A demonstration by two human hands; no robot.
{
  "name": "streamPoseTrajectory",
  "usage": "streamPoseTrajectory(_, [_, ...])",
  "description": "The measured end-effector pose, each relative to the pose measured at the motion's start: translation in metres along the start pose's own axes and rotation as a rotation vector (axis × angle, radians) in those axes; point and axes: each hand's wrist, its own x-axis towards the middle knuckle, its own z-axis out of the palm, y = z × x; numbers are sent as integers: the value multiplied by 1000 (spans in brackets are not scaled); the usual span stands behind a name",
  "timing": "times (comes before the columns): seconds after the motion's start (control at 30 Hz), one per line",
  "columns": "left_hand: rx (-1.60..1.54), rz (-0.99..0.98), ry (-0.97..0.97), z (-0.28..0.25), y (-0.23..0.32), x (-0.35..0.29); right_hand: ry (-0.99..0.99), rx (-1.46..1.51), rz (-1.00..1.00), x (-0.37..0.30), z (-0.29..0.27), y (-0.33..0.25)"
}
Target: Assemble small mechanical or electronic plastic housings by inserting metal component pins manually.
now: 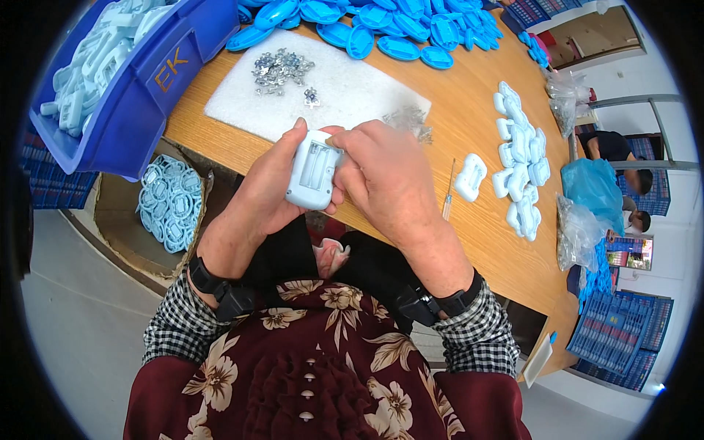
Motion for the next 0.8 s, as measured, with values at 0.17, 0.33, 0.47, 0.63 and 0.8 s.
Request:
streamPoseTrajectory(0.17, [-8,-19,-1,1,1,-1,19,-13,-57,1,1,3])
streamPoseTrajectory(0.33, [-4,34,-170,-9,-2,-1,-100,572,545,3,0,-6])
streamPoseTrajectory(0.47, [109,6,-90,-5,-2,-11,-244,917,743,3,-4,-5])
streamPoseTrajectory(0.63, [614,123,119,-2,7,-26,-220,800,770,-4,-8,-4])
streamPoseTrajectory(0.8, [1031,252,60,5,11,-32,-259,744,750,-10,-9,-4])
